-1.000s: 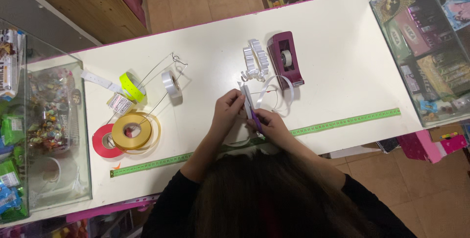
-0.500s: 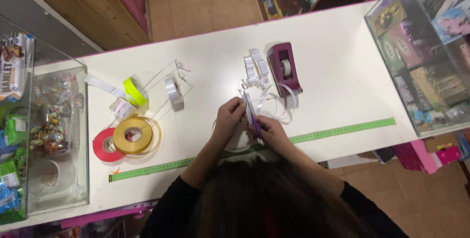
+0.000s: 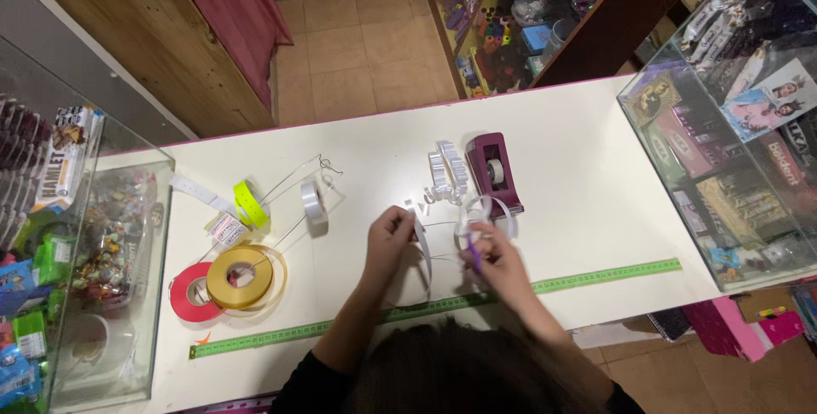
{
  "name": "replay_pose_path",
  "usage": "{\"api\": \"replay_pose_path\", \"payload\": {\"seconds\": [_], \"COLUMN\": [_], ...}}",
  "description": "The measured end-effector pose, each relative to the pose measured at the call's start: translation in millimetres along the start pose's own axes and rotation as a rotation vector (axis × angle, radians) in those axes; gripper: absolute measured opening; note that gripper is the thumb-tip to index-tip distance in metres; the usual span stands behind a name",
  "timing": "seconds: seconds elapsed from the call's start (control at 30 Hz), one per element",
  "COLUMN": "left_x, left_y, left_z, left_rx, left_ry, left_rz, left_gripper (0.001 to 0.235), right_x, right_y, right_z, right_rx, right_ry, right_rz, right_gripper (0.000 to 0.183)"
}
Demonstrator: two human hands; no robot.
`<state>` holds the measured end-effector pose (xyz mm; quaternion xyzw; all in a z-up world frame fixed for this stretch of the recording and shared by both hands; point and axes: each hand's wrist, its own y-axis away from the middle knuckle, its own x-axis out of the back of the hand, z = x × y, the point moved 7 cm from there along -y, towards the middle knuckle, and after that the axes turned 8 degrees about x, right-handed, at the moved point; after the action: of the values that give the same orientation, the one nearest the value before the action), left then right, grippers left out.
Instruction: The person cuts a length of white ribbon using scissors, then folds the ribbon into loops and secures them with a thin wire. The process is repeated to create multiple looped ribbon pieces on a white countertop.
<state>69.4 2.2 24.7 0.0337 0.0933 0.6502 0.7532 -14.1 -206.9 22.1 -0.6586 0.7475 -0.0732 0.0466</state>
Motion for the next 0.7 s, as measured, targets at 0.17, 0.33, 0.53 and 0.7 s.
{"api": "replay_pose_path", "payload": {"seconds": [0.17, 0.33, 0.53, 0.7], "left_x": [2.6, 10.0, 6.5, 12.6], "left_y": [6.1, -7.0, -10.4, -15.9], "left_z": [19.9, 11.4, 9.2, 5.6], "left_rx": [0.152, 0.084, 0.058, 0.025], "left_ry": [0.333, 0.303, 0.232, 0.188], "left_rz": [0.017, 0.062, 0.072, 0.059], "left_gripper": [0.02, 0.024, 0.02, 0.023], "right_x": [76.1, 147.4, 167.7, 165.0], "right_y": [0.7, -2.9, 0.1, -3.9], "right_z": [-42.9, -40.0, -38.0, -17.7], "right_rx": [0.057, 0.028, -0.069, -0.221], "right_ry": [0.207, 0.479, 1.127, 1.213], "right_rz": [0.351, 0.471, 0.422, 0.37], "right_gripper": [0.039, 0.038, 0.027, 0.027]}}
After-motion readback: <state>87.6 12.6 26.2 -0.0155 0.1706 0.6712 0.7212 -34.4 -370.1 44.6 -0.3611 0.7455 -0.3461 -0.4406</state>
